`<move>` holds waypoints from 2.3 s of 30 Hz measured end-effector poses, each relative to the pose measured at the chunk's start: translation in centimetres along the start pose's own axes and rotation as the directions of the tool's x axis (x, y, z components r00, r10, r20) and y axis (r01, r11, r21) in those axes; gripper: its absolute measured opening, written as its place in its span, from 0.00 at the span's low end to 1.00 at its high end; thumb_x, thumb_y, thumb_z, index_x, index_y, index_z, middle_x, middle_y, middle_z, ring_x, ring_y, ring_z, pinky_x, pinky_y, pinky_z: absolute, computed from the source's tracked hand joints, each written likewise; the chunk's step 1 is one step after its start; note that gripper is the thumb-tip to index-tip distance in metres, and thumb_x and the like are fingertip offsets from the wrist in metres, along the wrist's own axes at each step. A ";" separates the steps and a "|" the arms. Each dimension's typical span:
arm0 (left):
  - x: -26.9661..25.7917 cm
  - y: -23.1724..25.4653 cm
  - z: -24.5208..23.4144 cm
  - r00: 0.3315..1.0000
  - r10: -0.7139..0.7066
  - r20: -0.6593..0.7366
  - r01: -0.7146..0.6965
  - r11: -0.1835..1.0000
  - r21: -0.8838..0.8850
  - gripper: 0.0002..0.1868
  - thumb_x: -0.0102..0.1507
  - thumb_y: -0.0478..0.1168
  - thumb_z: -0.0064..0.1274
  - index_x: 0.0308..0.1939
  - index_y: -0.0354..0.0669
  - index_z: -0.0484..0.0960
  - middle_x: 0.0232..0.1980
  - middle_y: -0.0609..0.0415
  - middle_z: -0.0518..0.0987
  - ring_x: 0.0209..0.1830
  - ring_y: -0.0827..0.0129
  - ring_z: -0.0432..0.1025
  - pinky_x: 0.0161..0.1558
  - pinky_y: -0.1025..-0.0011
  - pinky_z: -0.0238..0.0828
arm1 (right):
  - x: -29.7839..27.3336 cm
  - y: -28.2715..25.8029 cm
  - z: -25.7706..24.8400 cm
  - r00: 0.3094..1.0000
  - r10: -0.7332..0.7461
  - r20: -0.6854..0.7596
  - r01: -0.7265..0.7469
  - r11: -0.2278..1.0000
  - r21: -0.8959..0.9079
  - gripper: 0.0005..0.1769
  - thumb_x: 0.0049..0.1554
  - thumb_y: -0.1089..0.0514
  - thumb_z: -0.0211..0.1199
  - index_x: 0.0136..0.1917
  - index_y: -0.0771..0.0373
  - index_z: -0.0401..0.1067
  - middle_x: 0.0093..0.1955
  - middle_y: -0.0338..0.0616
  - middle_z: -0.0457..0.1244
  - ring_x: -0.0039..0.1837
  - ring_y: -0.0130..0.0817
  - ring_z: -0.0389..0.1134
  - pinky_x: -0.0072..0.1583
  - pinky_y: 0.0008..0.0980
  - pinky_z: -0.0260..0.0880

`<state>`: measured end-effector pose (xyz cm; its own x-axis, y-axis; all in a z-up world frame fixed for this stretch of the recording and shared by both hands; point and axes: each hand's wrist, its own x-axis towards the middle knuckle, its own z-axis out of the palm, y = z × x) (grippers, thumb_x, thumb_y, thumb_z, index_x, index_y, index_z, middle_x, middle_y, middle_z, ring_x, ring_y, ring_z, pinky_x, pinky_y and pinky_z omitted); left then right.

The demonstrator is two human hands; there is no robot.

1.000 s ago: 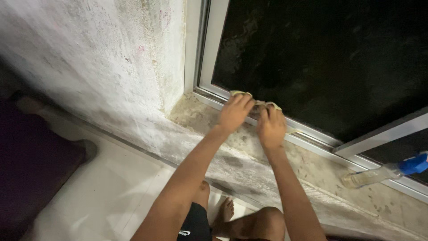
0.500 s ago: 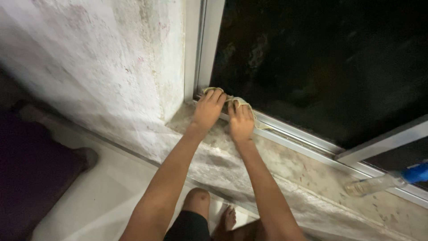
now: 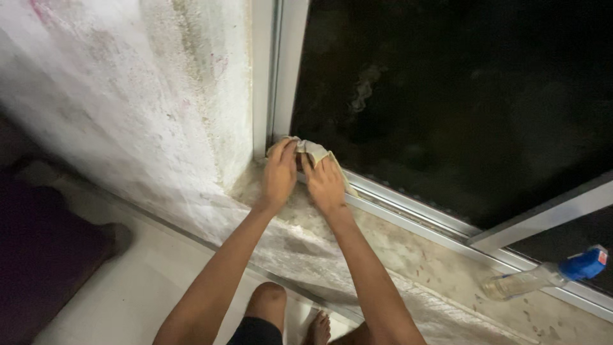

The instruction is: The person wipes the glass pane and the metal frame of a sliding window with a cloth, moving the cloth along the edges and corners.

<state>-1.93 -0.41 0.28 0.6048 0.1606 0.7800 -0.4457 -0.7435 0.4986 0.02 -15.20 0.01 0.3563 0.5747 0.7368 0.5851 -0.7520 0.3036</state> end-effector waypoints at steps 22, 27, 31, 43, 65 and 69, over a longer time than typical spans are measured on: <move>-3.4 14.7 9.3 0.987 0.162 0.021 -0.159 0.981 -0.109 0.09 0.61 0.33 0.54 0.45 0.43 0.82 0.52 0.53 0.77 0.54 0.55 0.74 0.55 0.58 0.72 | -11.5 10.3 -11.1 0.969 0.247 0.004 -0.247 0.965 0.086 0.19 0.52 0.65 0.63 0.57 0.63 0.75 0.58 0.51 0.64 0.57 0.51 0.67 0.58 0.46 0.69; -4.7 17.3 12.3 0.954 0.289 0.076 -0.277 0.950 -0.144 0.13 0.59 0.34 0.54 0.48 0.42 0.81 0.53 0.52 0.76 0.55 0.55 0.74 0.52 0.60 0.73 | -13.6 11.5 -12.3 0.925 0.351 -0.147 -0.342 0.936 0.081 0.14 0.48 0.65 0.69 0.49 0.63 0.73 0.51 0.54 0.62 0.53 0.53 0.65 0.54 0.48 0.67; -4.7 17.5 12.3 0.930 0.348 0.117 -0.330 0.932 -0.149 0.14 0.59 0.35 0.56 0.50 0.41 0.80 0.55 0.50 0.75 0.57 0.55 0.72 0.56 0.59 0.71 | -13.3 11.2 -11.9 0.900 0.362 -0.243 -0.359 0.931 0.059 0.14 0.51 0.65 0.70 0.51 0.65 0.74 0.51 0.53 0.62 0.53 0.53 0.65 0.53 0.49 0.66; -1.8 11.6 8.7 0.835 0.525 0.164 -0.508 0.850 -0.137 0.19 0.61 0.35 0.53 0.56 0.42 0.80 0.59 0.51 0.73 0.60 0.57 0.70 0.62 0.59 0.70 | -12.3 10.4 -11.4 0.940 0.313 -0.133 -0.301 0.948 0.101 0.14 0.55 0.61 0.69 0.56 0.60 0.75 0.57 0.56 0.64 0.56 0.54 0.65 0.56 0.49 0.68; 0.4 2.2 1.8 0.996 0.079 0.032 -0.082 0.992 0.101 0.14 0.67 0.33 0.52 0.56 0.33 0.75 0.61 0.35 0.69 0.62 0.40 0.66 0.62 0.50 0.65 | -5.9 3.9 -9.2 0.969 0.214 0.126 -0.236 0.949 0.209 0.19 0.58 0.50 0.68 0.50 0.70 0.75 0.61 0.58 0.64 0.66 0.56 0.65 0.70 0.53 0.63; -0.7 3.7 0.7 0.997 0.055 0.058 -0.052 0.998 -0.045 0.19 0.71 0.32 0.47 0.66 0.32 0.69 0.70 0.30 0.64 0.69 0.37 0.63 0.65 0.50 0.65 | -4.1 0.9 -8.1 0.940 0.336 0.064 -0.341 0.904 0.259 0.24 0.57 0.55 0.64 0.62 0.72 0.72 0.63 0.65 0.62 0.67 0.64 0.62 0.69 0.54 0.61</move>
<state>-3.51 -3.72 1.27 0.6167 0.0817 0.7830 -0.5057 -0.7211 0.4736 -6.79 -20.82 2.16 0.5781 0.3076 0.7557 0.5956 -0.7922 -0.1331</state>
